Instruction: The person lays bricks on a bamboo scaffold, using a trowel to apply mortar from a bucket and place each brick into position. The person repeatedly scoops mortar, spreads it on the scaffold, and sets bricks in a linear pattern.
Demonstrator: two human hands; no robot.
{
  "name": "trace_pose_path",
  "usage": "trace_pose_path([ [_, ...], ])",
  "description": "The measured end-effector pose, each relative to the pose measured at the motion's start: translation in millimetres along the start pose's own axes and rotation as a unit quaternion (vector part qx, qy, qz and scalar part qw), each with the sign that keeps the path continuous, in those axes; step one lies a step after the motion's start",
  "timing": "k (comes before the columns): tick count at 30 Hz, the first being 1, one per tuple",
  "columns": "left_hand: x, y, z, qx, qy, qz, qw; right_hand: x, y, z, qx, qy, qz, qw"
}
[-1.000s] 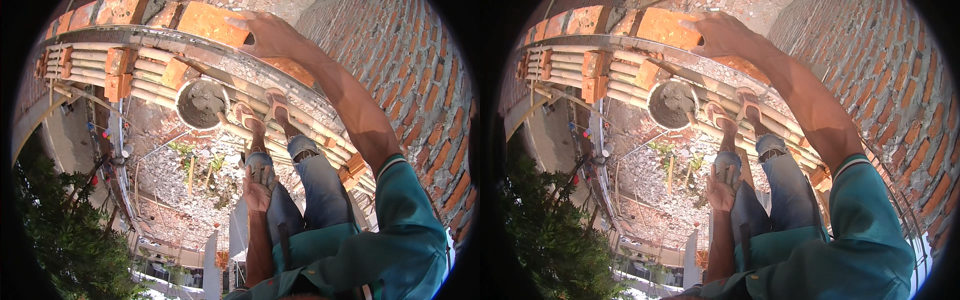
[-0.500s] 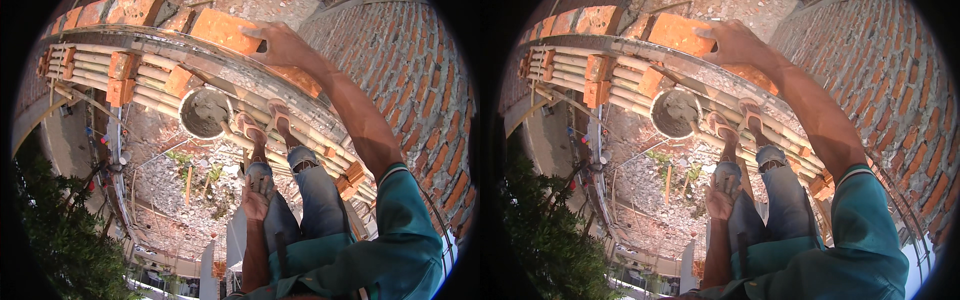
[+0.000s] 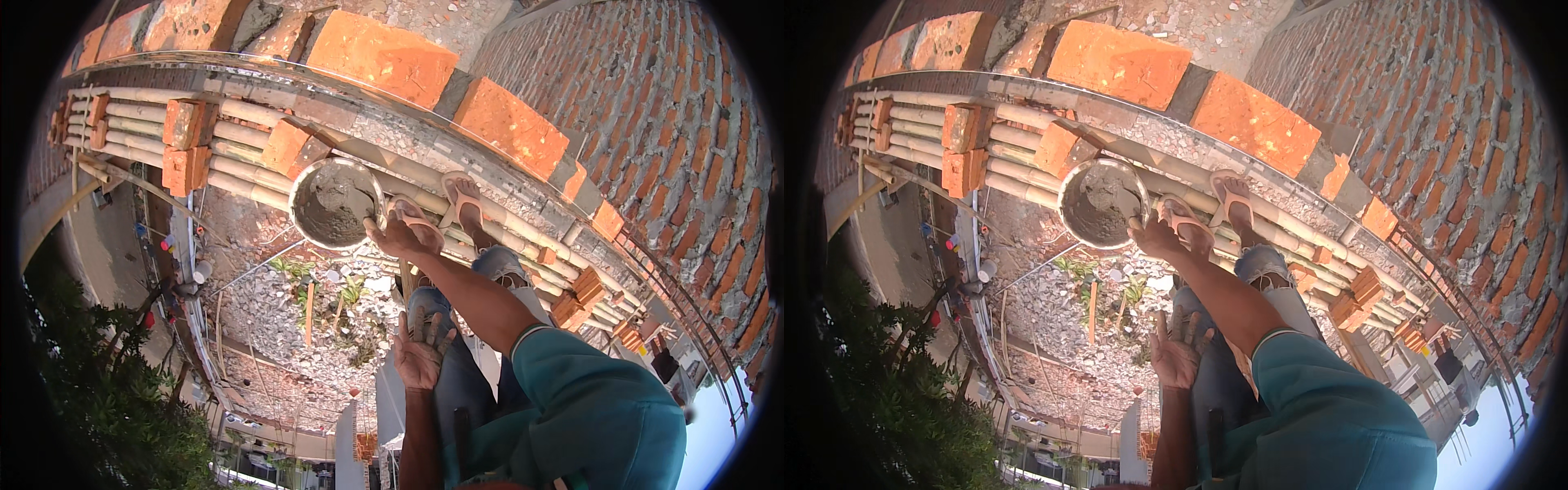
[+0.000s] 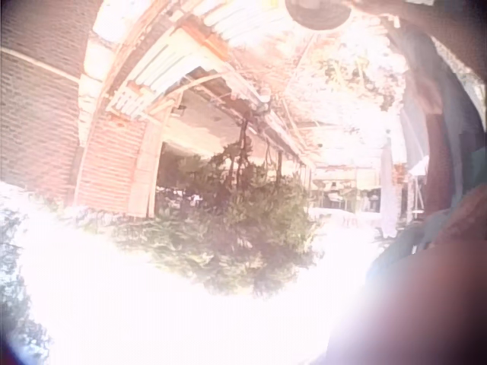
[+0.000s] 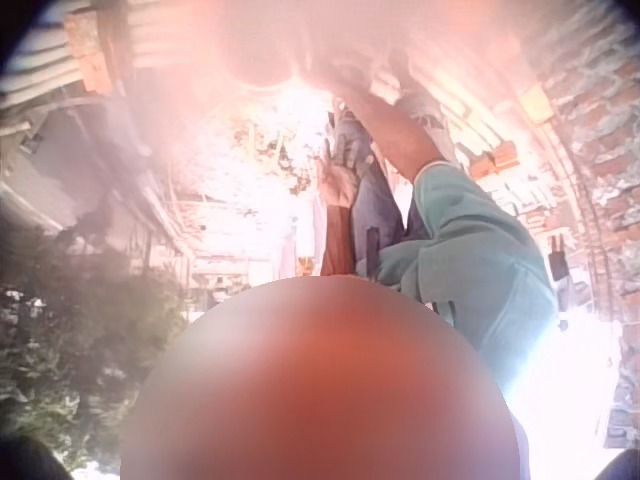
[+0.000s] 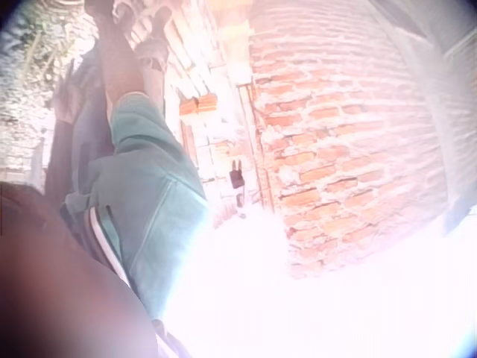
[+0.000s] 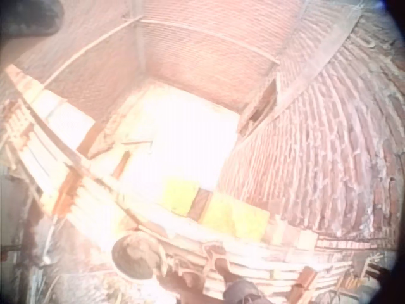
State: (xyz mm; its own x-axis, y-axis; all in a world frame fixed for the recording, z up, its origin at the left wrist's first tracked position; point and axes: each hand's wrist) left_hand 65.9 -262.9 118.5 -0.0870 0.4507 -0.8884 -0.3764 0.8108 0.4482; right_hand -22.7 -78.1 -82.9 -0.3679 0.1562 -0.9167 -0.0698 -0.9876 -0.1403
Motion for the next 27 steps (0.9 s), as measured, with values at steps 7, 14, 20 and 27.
trace_pose_path([
  [7, 4, -5, -40, -0.006, 0.005, 0.034, 0.999, 56, 50, -14, 0.084, -0.064, -0.032, 0.994],
  [14, 18, 13, -78, 0.016, 0.142, -0.026, 0.989, -104, -35, -2, -0.069, -0.173, -0.106, 0.977],
  [20, 85, 162, -159, 0.28, 0.331, -0.039, 0.9, -310, -156, -27, 0.107, -0.253, -0.131, 0.952],
  [27, 167, 344, -131, 0.491, 0.376, 0.038, 0.785, -326, -278, 33, 0.039, -0.296, -0.407, 0.863],
])
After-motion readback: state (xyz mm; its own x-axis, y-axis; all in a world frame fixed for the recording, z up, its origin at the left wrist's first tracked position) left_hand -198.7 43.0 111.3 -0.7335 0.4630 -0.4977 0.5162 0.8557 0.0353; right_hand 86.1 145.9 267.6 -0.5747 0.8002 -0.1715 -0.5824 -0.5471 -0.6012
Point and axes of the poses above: each hand's wrist, its own x-axis towards the middle knuckle, its own y-axis out of the palm, z = x × y, and after that the axes turned 5 degrees about -y, right-handed
